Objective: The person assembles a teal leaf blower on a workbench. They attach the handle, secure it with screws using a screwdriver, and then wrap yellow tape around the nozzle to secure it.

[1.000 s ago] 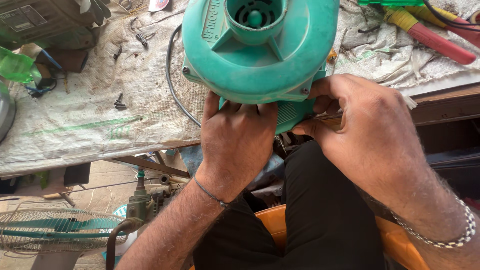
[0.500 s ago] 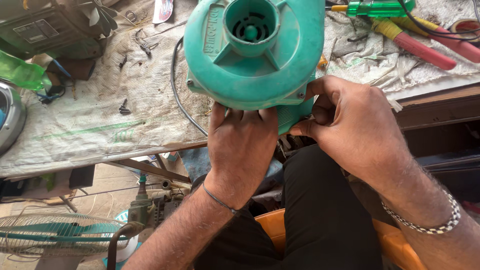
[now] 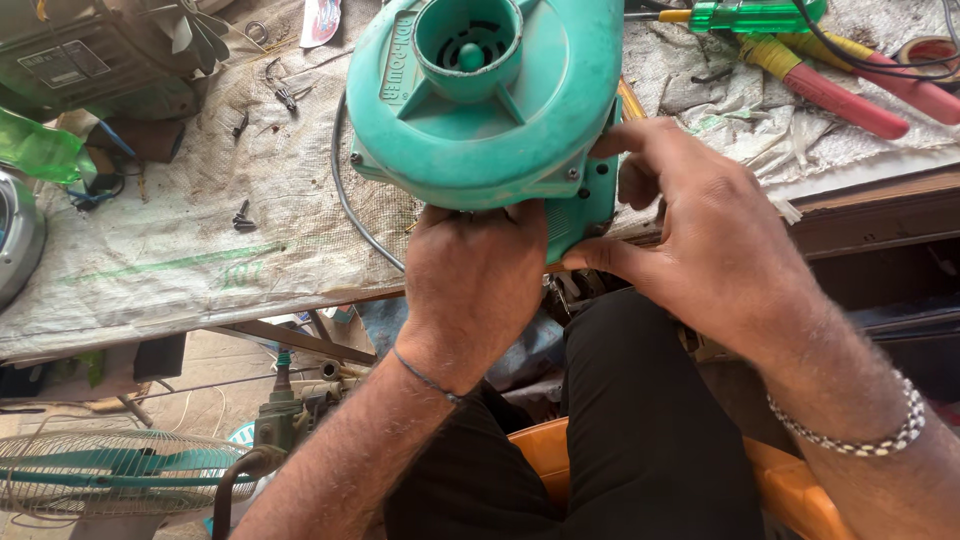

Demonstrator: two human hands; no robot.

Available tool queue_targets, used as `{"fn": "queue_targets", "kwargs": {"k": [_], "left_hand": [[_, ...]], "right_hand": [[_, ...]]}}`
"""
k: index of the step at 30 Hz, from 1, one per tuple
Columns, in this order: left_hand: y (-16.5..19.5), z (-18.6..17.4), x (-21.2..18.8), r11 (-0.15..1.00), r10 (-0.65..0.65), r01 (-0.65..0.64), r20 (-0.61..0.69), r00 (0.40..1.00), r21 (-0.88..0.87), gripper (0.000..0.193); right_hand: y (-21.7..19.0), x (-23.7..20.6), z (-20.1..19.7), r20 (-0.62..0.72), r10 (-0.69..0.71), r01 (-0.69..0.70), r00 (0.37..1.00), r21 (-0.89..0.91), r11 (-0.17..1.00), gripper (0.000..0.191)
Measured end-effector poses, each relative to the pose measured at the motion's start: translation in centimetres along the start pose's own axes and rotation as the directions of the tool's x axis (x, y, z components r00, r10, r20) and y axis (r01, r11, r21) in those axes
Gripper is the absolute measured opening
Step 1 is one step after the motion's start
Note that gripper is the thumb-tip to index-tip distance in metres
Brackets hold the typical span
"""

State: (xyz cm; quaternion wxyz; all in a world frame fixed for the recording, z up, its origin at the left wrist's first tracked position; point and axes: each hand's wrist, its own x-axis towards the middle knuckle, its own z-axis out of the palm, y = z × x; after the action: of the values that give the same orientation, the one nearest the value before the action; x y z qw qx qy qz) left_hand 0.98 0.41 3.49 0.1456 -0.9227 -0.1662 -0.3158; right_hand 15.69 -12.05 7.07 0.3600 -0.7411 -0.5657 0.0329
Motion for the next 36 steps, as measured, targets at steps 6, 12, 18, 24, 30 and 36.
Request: {"fn": "queue_targets", "kwargs": {"k": [6, 12, 18, 24, 30, 36], "left_hand": [[-0.3, -0.3, 0.0, 1.000, 0.006, -0.006, 0.068, 0.998, -0.001, 0.020], [-0.7, -0.6, -0.1, 0.999, 0.007, -0.004, 0.073, 0.997, -0.040, 0.015], [-0.8, -0.8, -0.1, 0.999, 0.037, -0.037, 0.053, 0.998, -0.004, 0.017], [-0.1, -0.7, -0.1, 0.998, 0.033, -0.036, 0.063, 0.997, 0.049, 0.008], [0.0, -0.4, 0.7, 1.000, 0.024, -0.026, 0.164, 0.986, 0.010, 0.010], [0.4, -0.6, 1.2, 0.999, 0.037, -0.034, 0.127, 0.991, -0.026, 0.029]], "right_hand": [[2.4, 0.8, -0.2, 0.031, -0.374, 0.375, 0.927, -0.150, 0.915, 0.058], [5.1, 1.5, 1.2, -0.104, -0.672, 0.602, 0.733, -0.361, 0.712, 0.035], [6.9, 1.6, 2.4, -0.197, -0.774, 0.677, 0.602, -0.387, 0.625, 0.012], [7.3, 0.8, 2.5, -0.214, -0.782, 0.674, 0.586, -0.407, 0.616, 0.011], [6.2, 2.4, 1.9, -0.179, -0.811, 0.744, 0.557, -0.326, 0.584, 0.022], [9.6, 2.8, -2.6, -0.248, -0.554, 0.467, 0.794, -0.335, 0.819, 0.026]]}}
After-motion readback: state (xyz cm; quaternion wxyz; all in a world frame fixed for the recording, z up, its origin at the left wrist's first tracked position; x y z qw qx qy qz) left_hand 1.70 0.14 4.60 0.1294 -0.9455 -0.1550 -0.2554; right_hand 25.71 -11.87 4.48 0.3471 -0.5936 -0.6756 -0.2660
